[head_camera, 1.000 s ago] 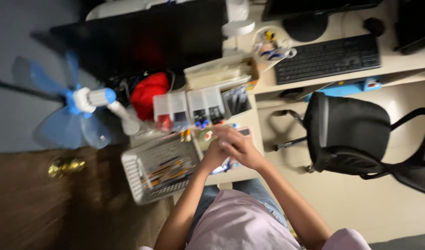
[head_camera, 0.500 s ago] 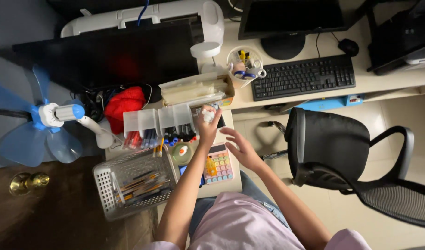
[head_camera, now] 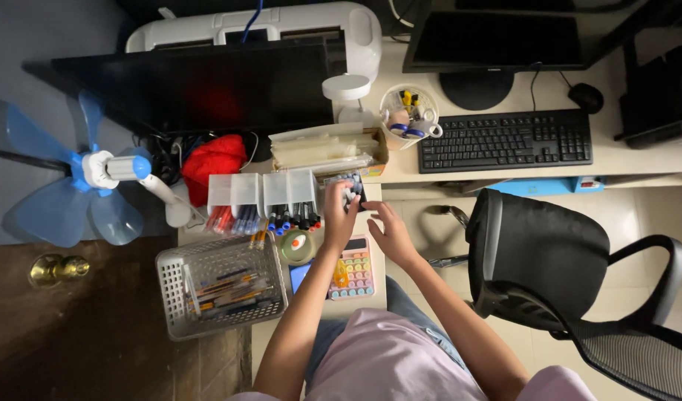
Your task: The person sorts various stationery items from a gray plastic basket into a multi-compartment desk organizer. They handle pens, pencils, and markers, placing them into designated slots within the organizer on a cluttered desk.
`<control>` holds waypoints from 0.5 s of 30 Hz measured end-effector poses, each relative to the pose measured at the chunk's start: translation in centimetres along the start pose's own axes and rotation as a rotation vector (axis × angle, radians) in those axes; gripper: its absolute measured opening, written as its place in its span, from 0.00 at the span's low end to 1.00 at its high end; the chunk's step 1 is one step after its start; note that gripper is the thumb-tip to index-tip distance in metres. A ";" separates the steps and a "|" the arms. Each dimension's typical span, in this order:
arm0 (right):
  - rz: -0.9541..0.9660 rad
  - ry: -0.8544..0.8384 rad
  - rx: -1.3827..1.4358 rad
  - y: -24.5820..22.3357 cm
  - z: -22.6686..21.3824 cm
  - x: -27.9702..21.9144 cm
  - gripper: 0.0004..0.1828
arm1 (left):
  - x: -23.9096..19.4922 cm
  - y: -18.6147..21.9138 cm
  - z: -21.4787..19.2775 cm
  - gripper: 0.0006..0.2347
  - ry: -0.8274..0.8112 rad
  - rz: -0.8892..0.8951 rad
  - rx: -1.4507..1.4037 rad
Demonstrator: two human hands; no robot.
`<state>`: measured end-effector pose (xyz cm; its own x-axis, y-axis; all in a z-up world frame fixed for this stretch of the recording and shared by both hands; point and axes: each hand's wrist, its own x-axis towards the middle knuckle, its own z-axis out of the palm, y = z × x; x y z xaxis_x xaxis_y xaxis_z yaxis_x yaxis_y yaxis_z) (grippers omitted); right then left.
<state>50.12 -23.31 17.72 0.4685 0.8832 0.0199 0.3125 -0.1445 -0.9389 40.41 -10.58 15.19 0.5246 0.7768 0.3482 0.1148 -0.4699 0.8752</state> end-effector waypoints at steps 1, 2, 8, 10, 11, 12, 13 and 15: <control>-0.002 -0.005 0.002 -0.2 0.1 0.3 0.22 | 0.1 0.4 -0.2 0.13 0.004 -0.001 0.003; -0.078 0.030 -0.071 -0.4 0.3 0.6 0.24 | 0.1 0.8 -0.4 0.14 -0.007 0.039 0.024; -0.329 0.041 -0.290 -1.0 1.1 3.1 0.28 | -1.7 1.2 -1.1 0.20 -0.014 0.050 0.089; -0.412 0.015 -0.377 -0.8 1.2 3.8 0.27 | -2.8 1.1 -1.1 0.20 -0.008 0.009 0.095; -0.407 -0.008 -0.425 -0.2 1.3 3.9 0.26 | -3.4 1.2 -1.3 0.22 -0.035 -0.023 0.127; -0.401 -0.030 -0.472 0.4 1.4 4.0 0.25 | -4.0 1.3 -1.4 0.23 -0.061 -0.055 0.159; -0.404 -0.034 -0.470 1.1 1.4 4.3 0.25 | -4.1 1.6 -1.6 0.23 -0.057 -0.057 0.162; -0.462 -0.003 -0.579 2.3 1.4 4.7 0.20 | -4.4 2.2 -1.8 0.24 -0.106 -0.060 0.221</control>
<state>51.86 -18.88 15.15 0.1821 0.9119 0.3677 0.8633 0.0307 -0.5037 36.79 -14.28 16.19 0.5959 0.7629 0.2507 0.3234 -0.5137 0.7947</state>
